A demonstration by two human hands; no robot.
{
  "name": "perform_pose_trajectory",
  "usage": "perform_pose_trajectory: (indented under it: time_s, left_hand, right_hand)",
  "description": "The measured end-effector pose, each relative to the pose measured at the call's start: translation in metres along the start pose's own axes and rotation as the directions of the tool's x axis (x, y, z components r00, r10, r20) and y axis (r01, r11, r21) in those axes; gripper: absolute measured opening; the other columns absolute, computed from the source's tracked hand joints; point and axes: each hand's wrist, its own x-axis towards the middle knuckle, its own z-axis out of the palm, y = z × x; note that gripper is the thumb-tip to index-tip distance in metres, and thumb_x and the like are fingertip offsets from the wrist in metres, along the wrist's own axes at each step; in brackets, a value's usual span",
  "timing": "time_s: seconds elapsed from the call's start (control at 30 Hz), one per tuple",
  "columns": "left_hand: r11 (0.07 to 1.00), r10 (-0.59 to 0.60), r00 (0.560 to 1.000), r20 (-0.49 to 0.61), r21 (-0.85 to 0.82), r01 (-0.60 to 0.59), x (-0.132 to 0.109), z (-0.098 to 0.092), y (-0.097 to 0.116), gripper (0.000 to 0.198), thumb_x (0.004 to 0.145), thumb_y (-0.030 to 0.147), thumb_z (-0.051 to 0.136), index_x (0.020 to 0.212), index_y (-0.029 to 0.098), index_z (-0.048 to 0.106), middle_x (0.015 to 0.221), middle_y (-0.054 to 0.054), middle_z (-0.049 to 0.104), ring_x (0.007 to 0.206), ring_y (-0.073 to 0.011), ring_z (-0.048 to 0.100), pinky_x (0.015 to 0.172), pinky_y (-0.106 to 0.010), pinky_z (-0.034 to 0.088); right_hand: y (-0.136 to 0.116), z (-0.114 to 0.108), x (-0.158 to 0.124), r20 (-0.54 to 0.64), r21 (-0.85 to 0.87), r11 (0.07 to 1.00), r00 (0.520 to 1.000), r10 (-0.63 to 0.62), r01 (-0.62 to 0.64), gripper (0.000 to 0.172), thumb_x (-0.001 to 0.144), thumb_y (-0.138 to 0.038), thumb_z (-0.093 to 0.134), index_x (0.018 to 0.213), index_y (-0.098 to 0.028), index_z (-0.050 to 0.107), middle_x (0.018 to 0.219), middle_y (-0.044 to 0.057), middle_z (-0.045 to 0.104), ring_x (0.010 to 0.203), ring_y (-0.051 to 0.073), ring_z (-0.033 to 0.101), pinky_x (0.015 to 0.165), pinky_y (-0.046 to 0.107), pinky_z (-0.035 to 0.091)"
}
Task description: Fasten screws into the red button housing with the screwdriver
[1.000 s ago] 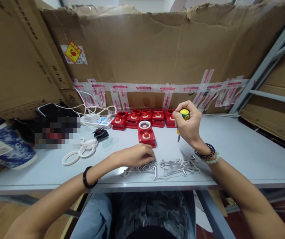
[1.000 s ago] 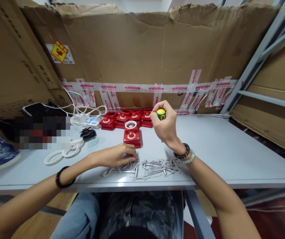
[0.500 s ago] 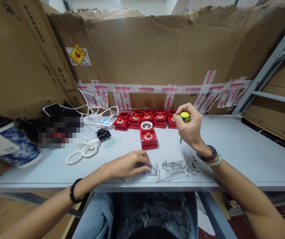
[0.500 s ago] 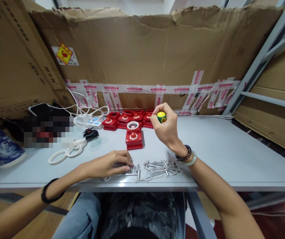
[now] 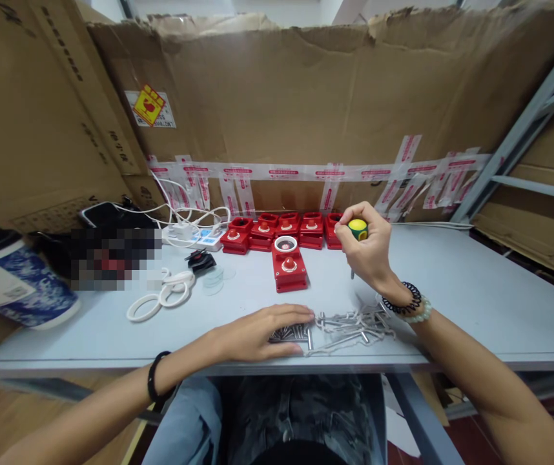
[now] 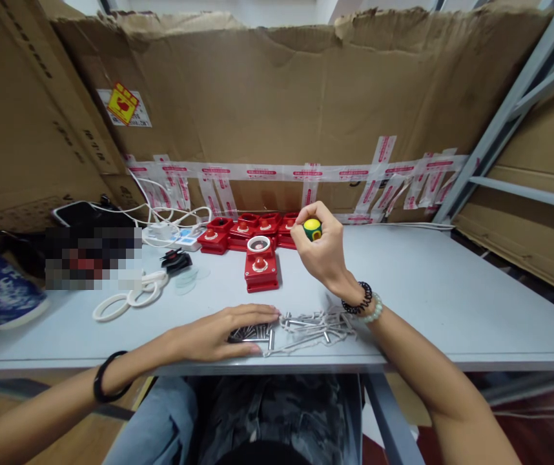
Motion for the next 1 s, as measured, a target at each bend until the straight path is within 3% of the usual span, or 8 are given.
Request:
perform_pose_trajectory:
  time_s: [0.1,0.17,0.23,0.37,0.47,0.7,0.83,1.0]
  left_hand:
    - [0.997,0.059,0.975,-0.215,0.055,-0.048,0.0,-0.017,-0.003,0.038,0.091,0.028,0.053,0.129,0.022,0.051,0.129,-0.01,0.056,0.12,-0.0202,0.052,0.103,-0.037,0.043]
    - [0.986,0.111,0.907,-0.407,0.159,-0.05,0.007,-0.035,-0.01,0.032,0.091,0.024,0.051,0.122,0.022,0.055,0.121,-0.009,0.059,0.117,-0.0204,0.053,0.102,-0.039,0.043]
    - [0.96,0.132,0.871,-0.473,0.281,0.007,0.018,-0.052,-0.023,0.036,0.088,0.027,0.055,0.123,0.021,0.054,0.127,-0.011,0.054,0.123,-0.0241,0.046,0.106,-0.046,0.037]
    - [0.933,-0.002,0.935,-0.355,0.335,0.129,0.043,-0.069,-0.057,0.056,0.087,0.043,0.055,0.138,0.025,0.039,0.149,-0.01,0.032,0.14,-0.0312,0.021,0.112,-0.057,0.021]
    - [0.949,-0.037,0.973,-0.228,0.297,0.106,0.049,-0.064,-0.072,0.056,0.091,0.045,0.047,0.142,0.027,0.033,0.154,-0.009,0.023,0.142,-0.0302,0.019,0.113,-0.055,0.022]
    - [0.919,-0.009,0.969,-0.246,0.381,0.105,0.039,-0.05,-0.054,0.058,0.084,0.046,0.055,0.137,0.027,0.042,0.146,-0.011,0.033,0.131,-0.0302,0.035,0.11,-0.053,0.028]
    - [0.905,-0.005,0.973,-0.233,0.413,0.104,0.039,-0.049,-0.051,0.062,0.081,0.05,0.056,0.137,0.027,0.043,0.145,-0.011,0.034,0.127,-0.0305,0.038,0.107,-0.053,0.031]
    - [0.901,-0.003,0.977,-0.213,0.423,0.095,0.039,-0.05,-0.054,0.062,0.082,0.051,0.054,0.138,0.027,0.041,0.146,-0.011,0.031,0.124,-0.0304,0.039,0.106,-0.051,0.033]
  right_hand:
    - [0.0,0.002,0.004,-0.038,0.102,0.993,0.997,0.065,-0.061,0.013,0.072,-0.011,0.057,0.071,-0.021,0.049,0.06,-0.006,0.048,0.046,0.007,0.043,0.042,0.023,0.033]
    - [0.0,0.007,0.01,-0.053,0.224,0.965,0.987,0.152,-0.136,0.013,0.071,-0.012,0.056,0.071,-0.021,0.048,0.055,-0.008,0.047,0.041,0.007,0.043,0.037,0.022,0.032]
    - [-0.001,0.015,0.019,-0.043,0.38,0.899,0.966,0.253,-0.218,0.013,0.07,-0.012,0.054,0.071,-0.022,0.046,0.05,-0.009,0.045,0.038,0.007,0.043,0.033,0.021,0.03]
    - [0.002,0.035,0.029,-0.029,0.6,0.753,0.933,0.359,-0.271,0.01,0.069,-0.014,0.051,0.072,-0.023,0.046,0.048,-0.011,0.042,0.037,0.006,0.044,0.033,0.019,0.035]
    - [0.006,0.045,0.028,-0.077,0.604,0.759,0.93,0.359,-0.243,0.006,0.073,-0.018,0.049,0.076,-0.022,0.049,0.049,-0.011,0.045,0.034,0.006,0.045,0.033,0.02,0.036]
    - [0.009,0.047,0.019,-0.127,0.576,0.789,0.931,0.343,-0.212,0.006,0.073,-0.017,0.05,0.077,-0.022,0.049,0.049,-0.012,0.042,0.033,0.004,0.039,0.031,0.017,0.032]
    - [0.002,0.045,0.013,-0.072,0.555,0.799,0.943,0.325,-0.233,0.008,0.073,-0.015,0.051,0.077,-0.022,0.05,0.048,-0.012,0.042,0.033,0.004,0.038,0.03,0.018,0.032]
    - [0.0,0.042,0.009,-0.102,0.508,0.841,0.957,0.272,-0.185,0.008,0.074,-0.014,0.05,0.077,-0.022,0.05,0.05,-0.011,0.042,0.034,0.005,0.038,0.03,0.019,0.033]
